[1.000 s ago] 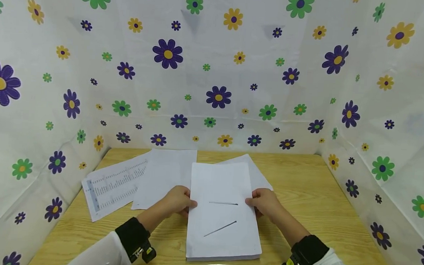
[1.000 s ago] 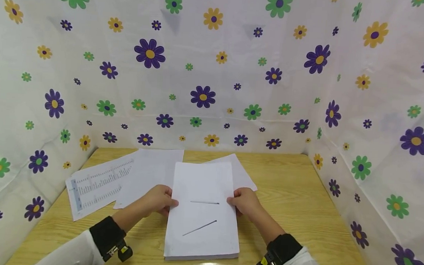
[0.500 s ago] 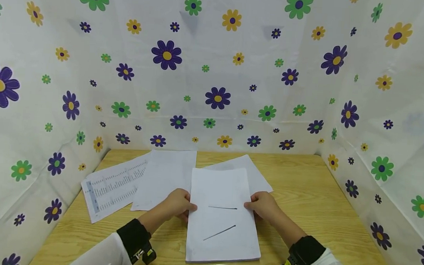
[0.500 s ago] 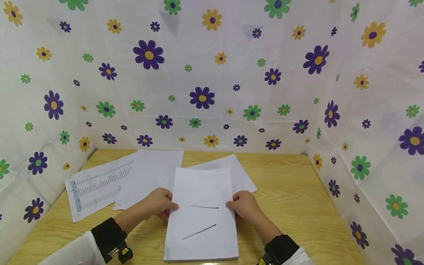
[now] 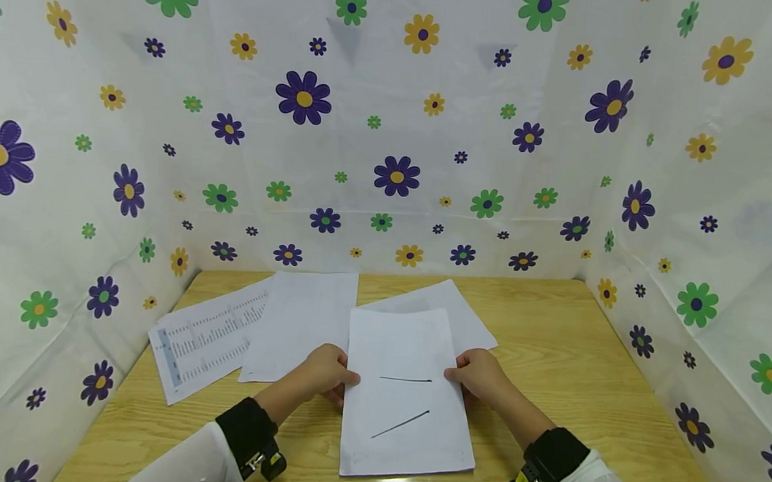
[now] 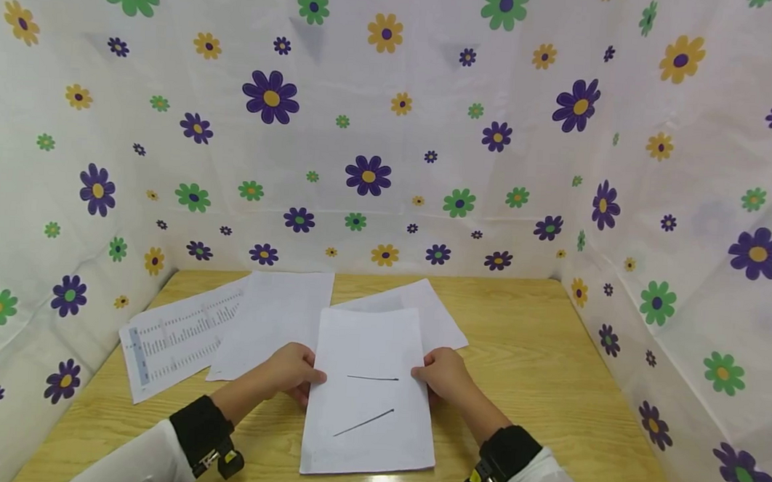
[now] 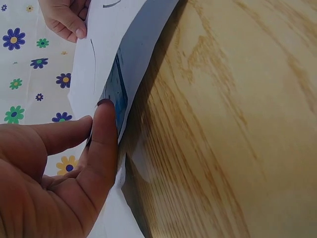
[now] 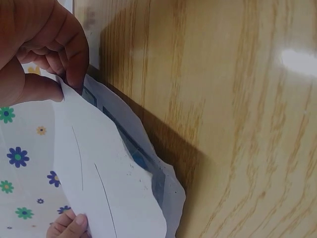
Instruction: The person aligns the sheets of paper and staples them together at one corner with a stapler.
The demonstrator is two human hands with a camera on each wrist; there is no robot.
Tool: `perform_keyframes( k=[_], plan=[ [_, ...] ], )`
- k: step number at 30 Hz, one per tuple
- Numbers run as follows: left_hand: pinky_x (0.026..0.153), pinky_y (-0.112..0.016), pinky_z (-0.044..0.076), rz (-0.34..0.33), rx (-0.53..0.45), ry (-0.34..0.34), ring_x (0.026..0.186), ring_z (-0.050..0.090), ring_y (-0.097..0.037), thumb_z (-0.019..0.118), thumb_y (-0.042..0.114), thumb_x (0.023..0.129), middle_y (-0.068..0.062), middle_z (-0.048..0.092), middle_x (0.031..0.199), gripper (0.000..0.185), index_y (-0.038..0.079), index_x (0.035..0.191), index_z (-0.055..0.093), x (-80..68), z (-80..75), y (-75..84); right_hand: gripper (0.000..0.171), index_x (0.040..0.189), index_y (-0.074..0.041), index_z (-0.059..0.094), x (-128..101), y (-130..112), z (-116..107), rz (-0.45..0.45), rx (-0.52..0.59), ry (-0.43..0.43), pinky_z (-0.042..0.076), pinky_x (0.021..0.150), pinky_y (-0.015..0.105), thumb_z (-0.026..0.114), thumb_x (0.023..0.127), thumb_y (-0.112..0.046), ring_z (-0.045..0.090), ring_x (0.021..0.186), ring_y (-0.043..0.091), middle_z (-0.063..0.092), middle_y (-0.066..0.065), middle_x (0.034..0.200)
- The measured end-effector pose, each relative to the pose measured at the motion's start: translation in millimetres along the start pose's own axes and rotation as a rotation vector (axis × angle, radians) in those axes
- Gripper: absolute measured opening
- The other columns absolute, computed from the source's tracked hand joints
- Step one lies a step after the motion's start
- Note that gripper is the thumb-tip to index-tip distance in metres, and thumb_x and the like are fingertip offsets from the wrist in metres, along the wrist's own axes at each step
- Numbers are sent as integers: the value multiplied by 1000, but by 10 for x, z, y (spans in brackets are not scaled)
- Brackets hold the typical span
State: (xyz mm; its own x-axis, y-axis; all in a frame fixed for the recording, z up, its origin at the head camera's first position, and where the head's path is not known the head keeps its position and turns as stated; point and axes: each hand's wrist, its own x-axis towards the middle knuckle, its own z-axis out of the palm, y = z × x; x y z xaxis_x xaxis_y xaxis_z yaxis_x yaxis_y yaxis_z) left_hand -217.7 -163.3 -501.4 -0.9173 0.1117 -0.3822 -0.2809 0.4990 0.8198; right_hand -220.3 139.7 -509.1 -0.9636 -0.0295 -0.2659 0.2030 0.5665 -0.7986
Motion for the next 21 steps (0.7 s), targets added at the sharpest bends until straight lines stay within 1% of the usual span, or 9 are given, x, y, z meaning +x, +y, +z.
perform_keyframes(
  k=[6, 11, 15, 21],
  plan=[
    [52, -35, 59, -5, 32, 5, 49, 65, -20, 76, 4, 90, -17, 68, 69, 18, -1, 88, 59, -1, 11, -10, 18, 97, 1, 65, 11, 6, 5, 3, -5, 4, 56, 51, 33, 76, 91, -12, 62, 61, 20, 62, 10, 82],
    [51, -34, 59, -10, 113, 29, 49, 66, -20, 77, 7, 90, -16, 68, 67, 19, -1, 89, 60, -16, 4, -7, 15, 99, 1, 67, 20, 17, 14, 12, -3, -2, 56, 51, 32, 74, 92, -10, 64, 60, 18, 65, 10, 83],
    [50, -36, 59, 6, 169, 30, 48, 67, -23, 77, 8, 89, -17, 67, 63, 19, -1, 87, 60, -23, -2, -6, 12, 98, 1, 68, 20, 23, 19, 14, -11, 2, 57, 52, 32, 73, 91, -7, 65, 60, 18, 66, 10, 81],
    [49, -37, 59, 16, 212, 40, 48, 67, -23, 77, 8, 89, -16, 67, 62, 22, -1, 90, 57, -22, 3, -16, 12, 98, 1, 67, 19, 26, 26, 22, -14, -6, 58, 53, 33, 73, 91, -6, 66, 60, 18, 66, 10, 80]
  ],
)
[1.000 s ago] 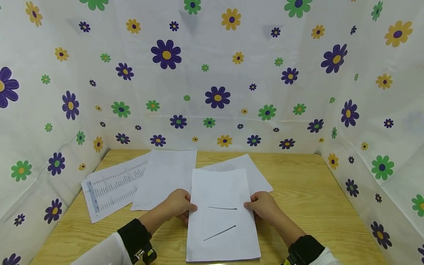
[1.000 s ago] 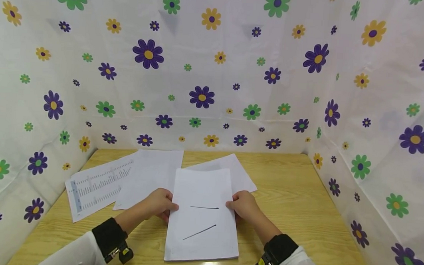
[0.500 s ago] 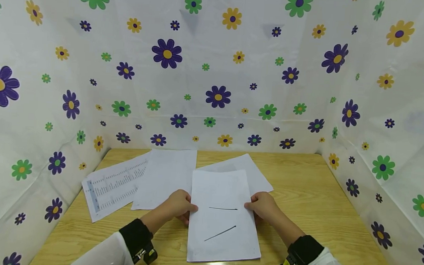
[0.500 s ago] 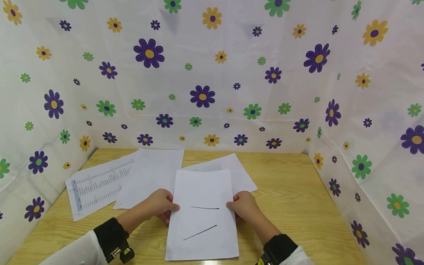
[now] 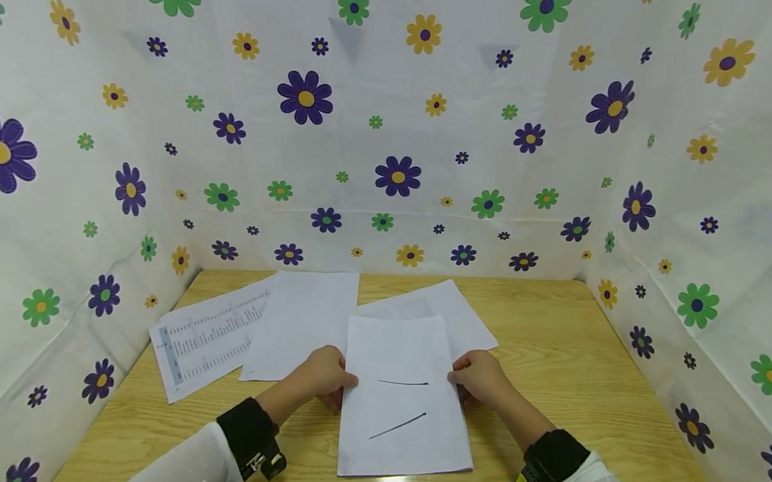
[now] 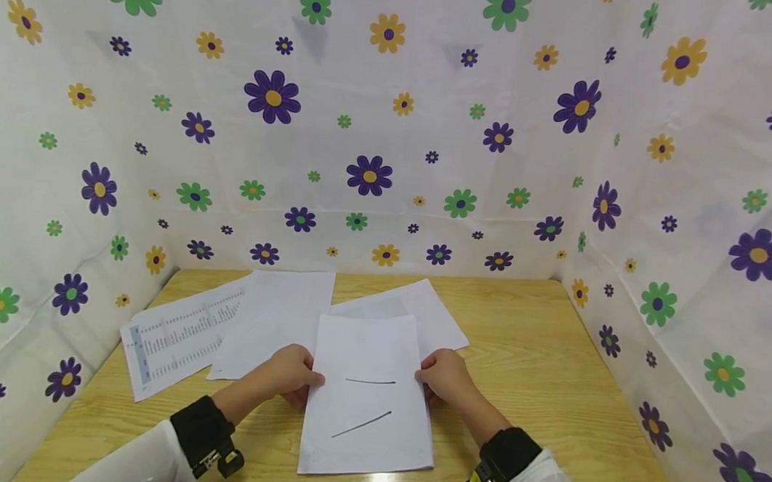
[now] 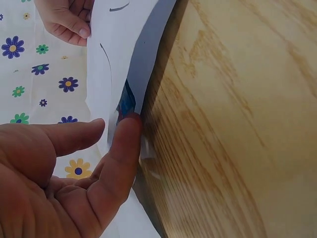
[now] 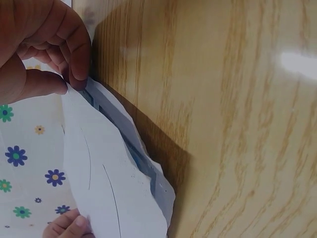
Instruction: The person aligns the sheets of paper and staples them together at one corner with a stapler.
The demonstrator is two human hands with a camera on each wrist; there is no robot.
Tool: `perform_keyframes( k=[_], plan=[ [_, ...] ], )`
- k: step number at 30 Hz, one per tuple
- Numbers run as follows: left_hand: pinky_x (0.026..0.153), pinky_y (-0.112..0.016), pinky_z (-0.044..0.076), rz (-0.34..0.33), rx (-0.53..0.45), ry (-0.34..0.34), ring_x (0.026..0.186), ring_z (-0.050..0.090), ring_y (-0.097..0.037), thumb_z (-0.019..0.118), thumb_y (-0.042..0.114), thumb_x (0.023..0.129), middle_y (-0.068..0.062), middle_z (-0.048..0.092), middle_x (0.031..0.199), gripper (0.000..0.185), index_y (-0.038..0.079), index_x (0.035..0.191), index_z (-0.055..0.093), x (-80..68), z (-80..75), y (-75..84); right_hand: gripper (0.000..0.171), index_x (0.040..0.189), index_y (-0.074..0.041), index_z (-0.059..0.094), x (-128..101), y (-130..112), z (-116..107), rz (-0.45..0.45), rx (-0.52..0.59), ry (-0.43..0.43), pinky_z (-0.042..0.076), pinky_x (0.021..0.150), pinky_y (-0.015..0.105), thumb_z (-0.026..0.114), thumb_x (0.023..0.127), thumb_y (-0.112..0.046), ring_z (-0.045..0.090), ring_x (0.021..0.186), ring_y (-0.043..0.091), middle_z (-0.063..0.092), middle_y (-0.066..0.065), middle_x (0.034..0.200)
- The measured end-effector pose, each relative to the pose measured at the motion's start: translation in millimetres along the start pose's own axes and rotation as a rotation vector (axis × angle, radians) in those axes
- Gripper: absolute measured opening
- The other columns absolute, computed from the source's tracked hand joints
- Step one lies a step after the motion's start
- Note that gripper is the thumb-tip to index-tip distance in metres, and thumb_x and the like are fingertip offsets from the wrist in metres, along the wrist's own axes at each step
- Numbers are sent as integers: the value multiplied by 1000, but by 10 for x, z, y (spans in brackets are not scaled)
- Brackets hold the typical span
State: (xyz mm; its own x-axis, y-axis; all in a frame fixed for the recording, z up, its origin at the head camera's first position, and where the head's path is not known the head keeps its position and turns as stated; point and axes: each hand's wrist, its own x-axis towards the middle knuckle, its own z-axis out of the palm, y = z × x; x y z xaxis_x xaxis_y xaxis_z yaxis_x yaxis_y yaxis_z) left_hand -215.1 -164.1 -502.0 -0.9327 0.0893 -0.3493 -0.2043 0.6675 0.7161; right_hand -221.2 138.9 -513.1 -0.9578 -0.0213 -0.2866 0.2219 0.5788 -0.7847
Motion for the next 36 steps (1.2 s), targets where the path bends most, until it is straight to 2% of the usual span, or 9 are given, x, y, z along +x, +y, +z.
perform_keyframes(
  k=[12, 22, 29, 36],
  plan=[
    [51, -37, 60, -18, 6, -6, 56, 71, -25, 75, 8, 91, -16, 70, 69, 27, -5, 103, 55, -54, -77, 76, 15, 102, 0, 66, -44, -7, -39, 11, -16, 4, 58, 54, 33, 73, 91, -8, 67, 62, 18, 67, 10, 83],
    [53, -36, 60, -37, 34, -21, 59, 72, -24, 76, 11, 91, -13, 70, 80, 30, -5, 105, 54, -68, -90, 76, 20, 104, 3, 64, -80, -36, -153, 27, 7, 64, 60, 57, 35, 73, 93, -11, 68, 64, 22, 67, 13, 84],
    [53, -37, 60, -8, 5, -36, 59, 72, -25, 76, 10, 91, -14, 70, 80, 27, -4, 103, 55, -52, -49, 52, 26, 110, 4, 64, -50, -3, -162, 66, 8, 27, 61, 60, 35, 73, 94, -13, 71, 69, 22, 69, 14, 93],
    [54, -37, 61, 12, -31, -60, 60, 72, -24, 75, 9, 92, -14, 70, 80, 27, -4, 105, 56, -34, -11, 97, 29, 113, 4, 63, -37, 13, -176, 98, -1, 22, 61, 60, 34, 75, 93, -14, 72, 70, 22, 70, 14, 94]
  ],
)
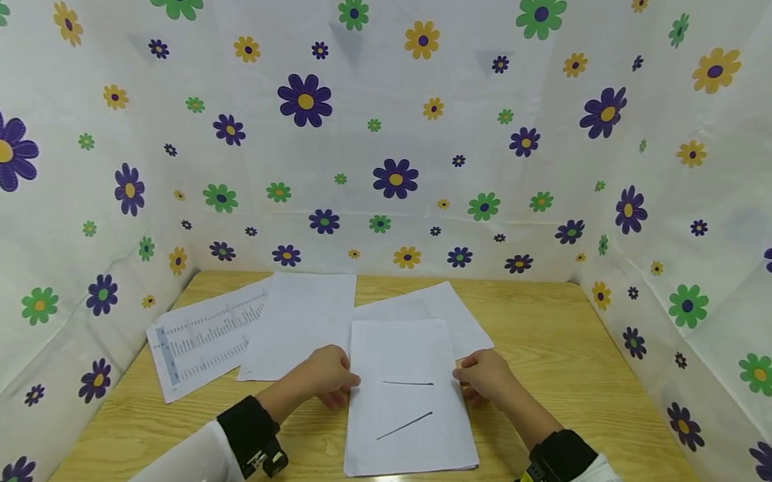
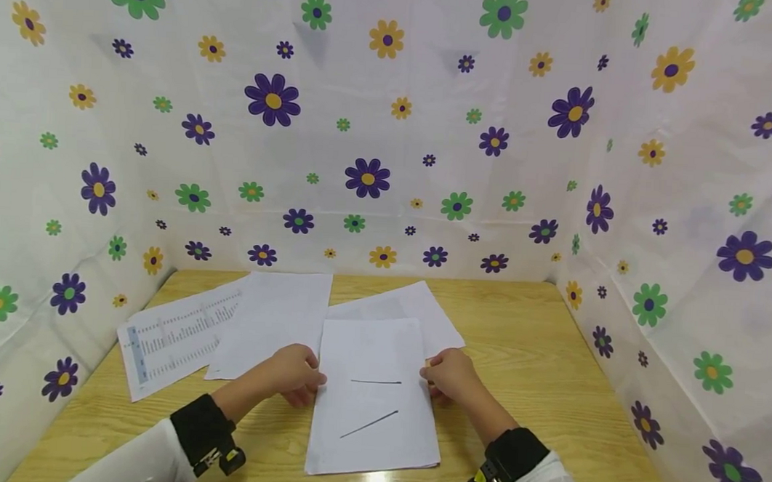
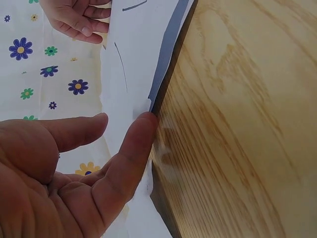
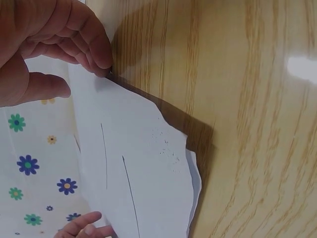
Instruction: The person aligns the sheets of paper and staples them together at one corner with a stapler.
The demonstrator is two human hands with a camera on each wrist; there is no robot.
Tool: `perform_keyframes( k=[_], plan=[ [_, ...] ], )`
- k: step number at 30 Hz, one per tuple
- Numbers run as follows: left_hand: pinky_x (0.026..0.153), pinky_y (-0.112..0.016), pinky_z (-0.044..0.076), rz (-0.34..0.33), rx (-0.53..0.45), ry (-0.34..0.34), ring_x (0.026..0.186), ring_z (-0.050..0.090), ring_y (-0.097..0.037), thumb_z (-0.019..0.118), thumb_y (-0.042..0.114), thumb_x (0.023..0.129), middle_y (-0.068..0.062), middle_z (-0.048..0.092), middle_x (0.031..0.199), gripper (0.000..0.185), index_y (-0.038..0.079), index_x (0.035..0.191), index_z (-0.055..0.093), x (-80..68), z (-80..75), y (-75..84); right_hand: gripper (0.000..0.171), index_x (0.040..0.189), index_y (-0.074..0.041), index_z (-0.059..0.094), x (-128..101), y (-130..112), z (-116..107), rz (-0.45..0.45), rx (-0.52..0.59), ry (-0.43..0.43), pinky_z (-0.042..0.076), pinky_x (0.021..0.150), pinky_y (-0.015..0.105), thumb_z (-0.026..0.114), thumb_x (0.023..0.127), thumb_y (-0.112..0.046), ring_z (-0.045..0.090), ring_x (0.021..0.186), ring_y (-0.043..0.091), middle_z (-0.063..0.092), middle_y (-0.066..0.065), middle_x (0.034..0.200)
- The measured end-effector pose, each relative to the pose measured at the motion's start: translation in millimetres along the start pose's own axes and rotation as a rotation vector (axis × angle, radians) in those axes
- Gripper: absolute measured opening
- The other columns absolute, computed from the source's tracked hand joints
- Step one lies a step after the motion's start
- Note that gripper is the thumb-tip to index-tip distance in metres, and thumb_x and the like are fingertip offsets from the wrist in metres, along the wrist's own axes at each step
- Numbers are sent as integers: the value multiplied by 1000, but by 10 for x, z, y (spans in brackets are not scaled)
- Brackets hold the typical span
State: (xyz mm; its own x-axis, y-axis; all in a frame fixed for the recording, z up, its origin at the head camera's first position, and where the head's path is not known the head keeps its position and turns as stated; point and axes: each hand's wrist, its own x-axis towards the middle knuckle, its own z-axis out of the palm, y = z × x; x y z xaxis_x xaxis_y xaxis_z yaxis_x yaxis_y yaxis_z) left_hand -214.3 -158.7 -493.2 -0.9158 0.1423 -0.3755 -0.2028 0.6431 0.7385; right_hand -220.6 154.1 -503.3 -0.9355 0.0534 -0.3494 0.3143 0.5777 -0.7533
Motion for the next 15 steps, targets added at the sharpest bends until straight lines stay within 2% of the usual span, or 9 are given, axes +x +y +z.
perform_keyframes(
  k=[15],
  plan=[
    [54, -37, 61, -1, 0, -24, 63, 73, -25, 75, 11, 93, -14, 71, 83, 35, -7, 116, 55, 73, 87, 78, 33, 116, 4, 61, -7, 60, -98, 13, -32, 10, 60, 61, 34, 73, 94, -16, 71, 70, 22, 69, 14, 95]
  ],
)
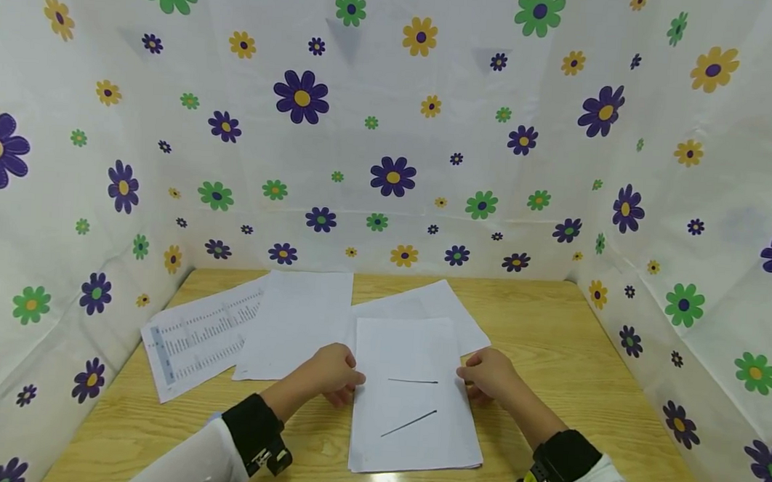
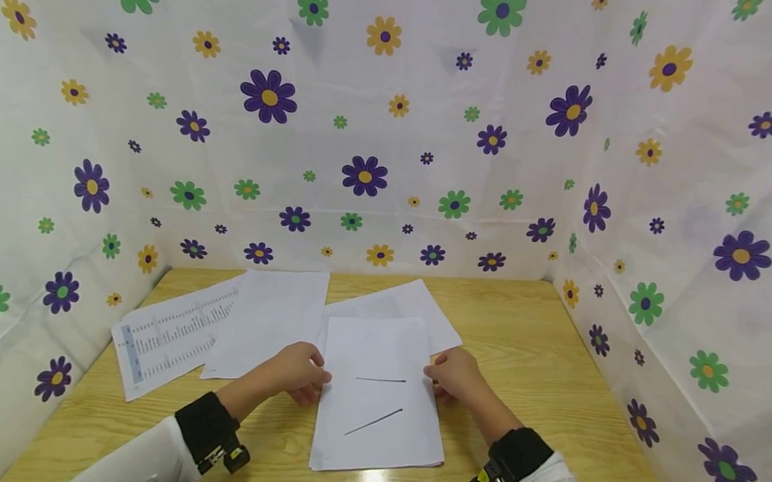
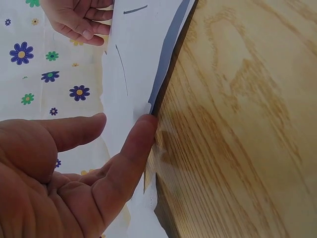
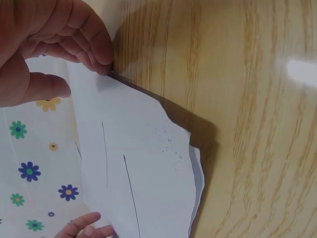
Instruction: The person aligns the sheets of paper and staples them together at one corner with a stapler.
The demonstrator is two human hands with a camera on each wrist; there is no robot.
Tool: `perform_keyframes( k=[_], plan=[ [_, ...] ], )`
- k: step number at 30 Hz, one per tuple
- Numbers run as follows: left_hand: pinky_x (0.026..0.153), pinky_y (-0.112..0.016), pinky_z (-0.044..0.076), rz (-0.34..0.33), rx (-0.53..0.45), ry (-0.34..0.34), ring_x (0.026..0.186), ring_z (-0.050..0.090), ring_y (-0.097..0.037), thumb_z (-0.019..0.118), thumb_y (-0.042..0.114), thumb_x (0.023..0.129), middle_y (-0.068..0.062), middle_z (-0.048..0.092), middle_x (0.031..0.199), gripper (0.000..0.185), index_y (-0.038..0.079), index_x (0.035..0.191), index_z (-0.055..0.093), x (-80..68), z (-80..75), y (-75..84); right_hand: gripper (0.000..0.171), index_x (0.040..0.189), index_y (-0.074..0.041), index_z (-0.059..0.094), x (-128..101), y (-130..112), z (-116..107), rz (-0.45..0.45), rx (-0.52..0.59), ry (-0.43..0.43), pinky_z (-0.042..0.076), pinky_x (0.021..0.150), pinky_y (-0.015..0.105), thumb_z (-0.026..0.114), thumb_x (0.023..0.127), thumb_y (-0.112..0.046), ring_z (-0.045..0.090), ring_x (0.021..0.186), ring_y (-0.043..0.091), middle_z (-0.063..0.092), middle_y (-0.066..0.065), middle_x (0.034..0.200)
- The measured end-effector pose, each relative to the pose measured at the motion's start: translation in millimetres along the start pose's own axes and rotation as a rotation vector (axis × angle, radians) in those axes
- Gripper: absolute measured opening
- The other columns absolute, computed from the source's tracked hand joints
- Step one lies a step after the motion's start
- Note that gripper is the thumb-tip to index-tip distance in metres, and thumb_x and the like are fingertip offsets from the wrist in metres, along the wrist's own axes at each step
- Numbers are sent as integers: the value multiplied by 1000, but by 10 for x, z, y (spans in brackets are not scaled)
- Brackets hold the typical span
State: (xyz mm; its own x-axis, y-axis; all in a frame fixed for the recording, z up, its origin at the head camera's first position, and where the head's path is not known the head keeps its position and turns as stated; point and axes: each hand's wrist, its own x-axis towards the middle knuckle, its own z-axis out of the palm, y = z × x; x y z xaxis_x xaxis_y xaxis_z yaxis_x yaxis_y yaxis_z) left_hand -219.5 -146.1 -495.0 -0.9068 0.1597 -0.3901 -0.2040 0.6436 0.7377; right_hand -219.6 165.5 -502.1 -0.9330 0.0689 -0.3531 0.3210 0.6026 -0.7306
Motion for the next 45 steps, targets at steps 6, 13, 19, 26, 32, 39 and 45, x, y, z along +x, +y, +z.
perform_keyframes(
  k=[6, 13, 19, 26, 32, 39, 45],
  plan=[
    [56, -37, 61, 5, -2, -3, 64, 73, -25, 74, 13, 94, -14, 70, 85, 34, -7, 115, 56, -21, -2, 35, 34, 118, 5, 61, -2, 24, -39, 11, -13, 11, 60, 62, 35, 72, 95, -17, 71, 69, 22, 70, 14, 95],
    [58, -37, 61, 19, -3, 11, 70, 73, -26, 70, 20, 98, -15, 69, 91, 31, -4, 112, 58, -26, -159, 14, 32, 115, 6, 60, -17, -12, -134, -16, 0, 35, 59, 61, 34, 70, 96, -18, 66, 66, 21, 68, 15, 91],
    [60, -38, 62, -5, 24, 54, 73, 73, -26, 68, 24, 98, -16, 70, 94, 32, -4, 111, 60, 47, -412, -46, 39, 122, 6, 59, 58, -155, -180, -21, 37, 87, 60, 67, 36, 71, 96, -21, 66, 78, 27, 65, 17, 98],
    [63, -39, 61, -48, 67, 113, 79, 71, -25, 67, 28, 99, -18, 69, 101, 35, -4, 113, 60, 140, -706, -194, 41, 124, 3, 60, 148, -422, -66, -28, 75, 63, 61, 72, 38, 73, 95, -24, 68, 85, 29, 66, 17, 105],
    [63, -38, 60, -73, 110, 164, 83, 68, -27, 65, 30, 99, -21, 67, 106, 43, -8, 119, 59, 143, -986, -311, 43, 128, 1, 60, 192, -742, 105, -21, 173, 18, 62, 75, 37, 72, 96, -26, 72, 91, 29, 68, 20, 116],
    [64, -35, 58, -128, 208, 207, 91, 63, -32, 62, 32, 100, -23, 64, 106, 52, -12, 126, 55, 161, -1306, -472, 46, 131, -1, 59, 222, -1135, 404, 9, 266, -18, 62, 83, 40, 73, 96, -28, 73, 98, 31, 69, 20, 122],
    [73, -43, 57, -129, 321, 243, 95, 62, -36, 59, 33, 100, -32, 61, 120, 59, -19, 127, 54, 214, -1521, -566, 48, 133, 0, 58, 160, -1378, 701, 14, 335, -52, 60, 90, 43, 73, 96, -26, 71, 103, 33, 68, 20, 124]
  ],
)
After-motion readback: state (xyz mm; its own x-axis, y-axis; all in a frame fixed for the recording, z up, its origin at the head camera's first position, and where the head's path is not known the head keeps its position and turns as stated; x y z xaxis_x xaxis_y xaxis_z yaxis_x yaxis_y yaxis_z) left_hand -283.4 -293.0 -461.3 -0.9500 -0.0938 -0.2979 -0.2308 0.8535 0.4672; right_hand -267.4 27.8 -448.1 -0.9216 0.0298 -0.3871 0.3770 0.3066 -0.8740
